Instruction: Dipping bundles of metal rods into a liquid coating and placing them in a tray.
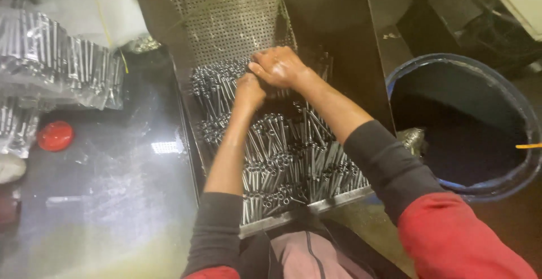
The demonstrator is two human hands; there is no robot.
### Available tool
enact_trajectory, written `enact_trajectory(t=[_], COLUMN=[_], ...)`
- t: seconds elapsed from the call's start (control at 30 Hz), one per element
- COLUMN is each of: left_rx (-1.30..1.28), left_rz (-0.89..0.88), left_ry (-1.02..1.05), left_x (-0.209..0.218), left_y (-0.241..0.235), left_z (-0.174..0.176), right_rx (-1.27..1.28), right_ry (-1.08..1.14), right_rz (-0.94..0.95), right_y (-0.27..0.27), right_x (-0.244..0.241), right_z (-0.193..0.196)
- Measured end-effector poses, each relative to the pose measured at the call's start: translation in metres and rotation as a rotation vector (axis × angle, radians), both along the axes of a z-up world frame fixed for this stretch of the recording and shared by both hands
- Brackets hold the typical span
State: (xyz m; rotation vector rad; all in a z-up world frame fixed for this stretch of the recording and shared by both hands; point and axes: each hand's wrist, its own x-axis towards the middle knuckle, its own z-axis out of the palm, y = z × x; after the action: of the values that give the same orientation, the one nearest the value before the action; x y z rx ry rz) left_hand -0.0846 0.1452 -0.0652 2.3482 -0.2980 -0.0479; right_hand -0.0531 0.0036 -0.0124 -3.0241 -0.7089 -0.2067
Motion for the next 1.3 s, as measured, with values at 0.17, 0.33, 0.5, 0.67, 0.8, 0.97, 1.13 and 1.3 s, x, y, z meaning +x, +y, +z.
enact_trajectory(t=[0.17, 0.33, 0.5, 0.67, 0.8, 0.97, 1.13, 1.3], left_rx=[0.001, -0.169, -0.286, -0.183, -0.373, -0.246, -0.126, -0.086], left_rz=[0.206, 0.254, 0.28, 0.289, 0.252, 0.271, 0.241, 0.189], left_ry=[0.156, 0.207, 0.042, 0.058, -0.032, -0.003, -0.048, -0.017], left_x=[0.005, -0.026, -0.027, -0.018, -0.017, -0.029, -0.034, -0.019], left_y=[0.011, 0.001, 0.007, 0.008, 0.011, 0.009, 0.008, 0.007], left_z=[-0.001, 0.019, 0.014, 0.009, 0.001, 0.019, 0.022, 0.013], right_rx=[0.654, 0.686, 0.419, 0.305, 0.264, 0.148, 0.099, 0.239], right_ry=[0.213, -0.279, -0.162, -0.006, 0.06, -0.035, 0.009, -0.019], right_rz=[-0.001, -0.347, -0.555, -0.799, -0.8, -0.739, -0.822, -0.824], right_y=[-0.006, -0.022, -0.058, -0.057, -0.047, -0.056, -0.046, -0.045], right_x=[-0.033, -0.113, -0.146, -0.192, -0.205, -0.2, -0.194, -0.201], right_z=[0.046, 0.073, 0.025, -0.01, -0.03, -0.087, -0.089, -0.066])
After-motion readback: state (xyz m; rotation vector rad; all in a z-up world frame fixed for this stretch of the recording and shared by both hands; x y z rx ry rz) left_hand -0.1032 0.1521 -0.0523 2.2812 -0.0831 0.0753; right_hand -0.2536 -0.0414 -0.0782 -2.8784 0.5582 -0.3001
